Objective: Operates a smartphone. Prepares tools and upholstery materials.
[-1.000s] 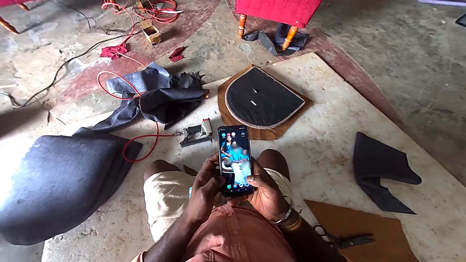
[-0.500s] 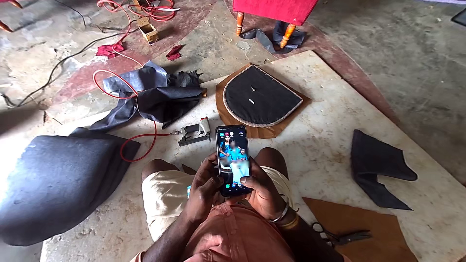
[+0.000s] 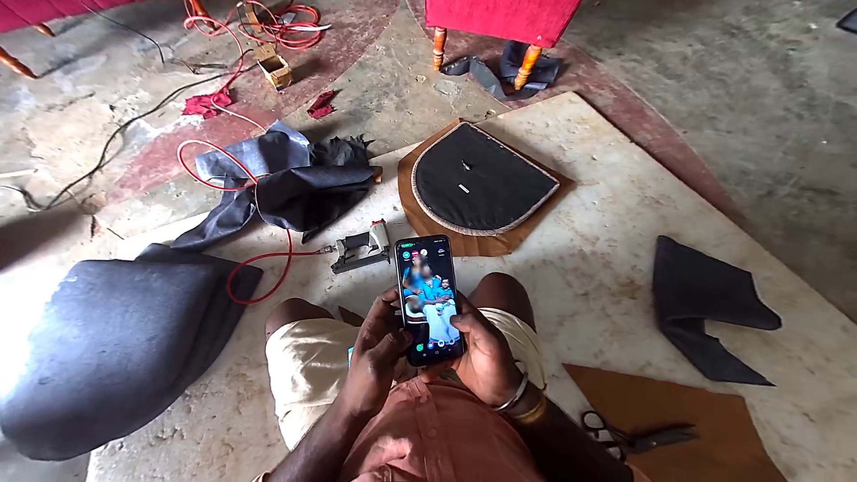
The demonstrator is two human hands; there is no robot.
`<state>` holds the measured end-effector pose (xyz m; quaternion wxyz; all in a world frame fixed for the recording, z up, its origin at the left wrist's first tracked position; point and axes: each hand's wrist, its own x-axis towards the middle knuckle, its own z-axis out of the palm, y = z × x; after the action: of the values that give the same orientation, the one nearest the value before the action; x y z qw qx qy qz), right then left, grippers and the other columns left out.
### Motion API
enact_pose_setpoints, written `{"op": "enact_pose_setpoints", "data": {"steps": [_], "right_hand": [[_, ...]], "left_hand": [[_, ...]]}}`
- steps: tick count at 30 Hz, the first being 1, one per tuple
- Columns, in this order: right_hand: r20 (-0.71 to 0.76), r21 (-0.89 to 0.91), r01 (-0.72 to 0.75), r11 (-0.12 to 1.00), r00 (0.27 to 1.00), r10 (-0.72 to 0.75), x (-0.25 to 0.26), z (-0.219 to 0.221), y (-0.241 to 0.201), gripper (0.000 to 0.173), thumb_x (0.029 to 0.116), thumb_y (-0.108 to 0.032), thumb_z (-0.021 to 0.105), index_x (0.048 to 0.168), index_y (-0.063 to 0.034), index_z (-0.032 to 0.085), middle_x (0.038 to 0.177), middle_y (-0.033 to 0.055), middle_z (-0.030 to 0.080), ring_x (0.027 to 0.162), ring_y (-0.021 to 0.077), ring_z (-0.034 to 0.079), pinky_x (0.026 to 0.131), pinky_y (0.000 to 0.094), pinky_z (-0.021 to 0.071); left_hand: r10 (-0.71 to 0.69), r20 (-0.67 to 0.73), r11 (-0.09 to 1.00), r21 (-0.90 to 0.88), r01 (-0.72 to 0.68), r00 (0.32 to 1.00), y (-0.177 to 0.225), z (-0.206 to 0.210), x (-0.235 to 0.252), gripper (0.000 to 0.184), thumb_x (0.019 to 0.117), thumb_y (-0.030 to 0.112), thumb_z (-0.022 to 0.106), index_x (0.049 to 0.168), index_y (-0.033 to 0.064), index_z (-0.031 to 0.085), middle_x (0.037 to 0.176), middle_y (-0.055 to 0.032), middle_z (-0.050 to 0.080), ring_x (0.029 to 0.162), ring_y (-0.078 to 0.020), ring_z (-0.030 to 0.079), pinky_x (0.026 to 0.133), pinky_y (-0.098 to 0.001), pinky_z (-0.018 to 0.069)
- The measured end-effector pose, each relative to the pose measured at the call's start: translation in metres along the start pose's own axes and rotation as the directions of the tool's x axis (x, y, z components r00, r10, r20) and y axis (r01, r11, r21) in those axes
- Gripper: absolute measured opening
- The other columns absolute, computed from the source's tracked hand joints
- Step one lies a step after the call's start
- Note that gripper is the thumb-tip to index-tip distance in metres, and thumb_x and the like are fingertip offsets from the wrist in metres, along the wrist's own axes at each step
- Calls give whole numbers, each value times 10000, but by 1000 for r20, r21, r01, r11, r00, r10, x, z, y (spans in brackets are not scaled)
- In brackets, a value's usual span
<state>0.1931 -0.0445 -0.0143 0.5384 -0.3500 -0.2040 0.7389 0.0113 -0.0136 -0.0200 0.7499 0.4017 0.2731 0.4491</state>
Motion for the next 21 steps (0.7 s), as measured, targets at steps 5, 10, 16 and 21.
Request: {"op": "enact_pose_setpoints", "data": {"steps": [5,10,16,21], "right_hand": [[17,32,4,999,1000,-5,-2,-5,2,469,981,-208,402,1442,-126,436,1213,240,654,975,401,725,624,529,635],[-11,-14,-5,1000,1000,5,-2,-4,0,466,968,-171,418,1429,-108,437,1194,250,656,956,399,728,624,519,639],[-9,-67,8,998,1000,-9,-1,0,0,467,943,-49,508,1404,-66,431,1166,241,666,934,381,739,617,508,650],[-13,-77,8,997,1000,-9,0,-1,1,490,917,-11,492,1400,-58,420,1161,241,665,933,385,738,620,513,648]], "left_hand": [[-8,10,1000,3,8,1000,-2,1,0,506,936,48,464,1440,34,427,1301,-206,602,1142,-290,648,950,-462,566],[-26,-1,1000,1,26,1000,-2,2,2,508,929,46,467,1434,36,428,1290,-204,610,1130,-285,656,939,-456,571],[-27,3,1000,-3,27,1000,-4,-1,2,502,934,48,471,1433,49,425,1293,-205,610,1124,-283,659,934,-453,573],[-20,-7,1000,2,20,1000,-5,-2,2,486,931,51,474,1416,48,444,1280,-200,609,1117,-281,656,933,-450,569]]}}
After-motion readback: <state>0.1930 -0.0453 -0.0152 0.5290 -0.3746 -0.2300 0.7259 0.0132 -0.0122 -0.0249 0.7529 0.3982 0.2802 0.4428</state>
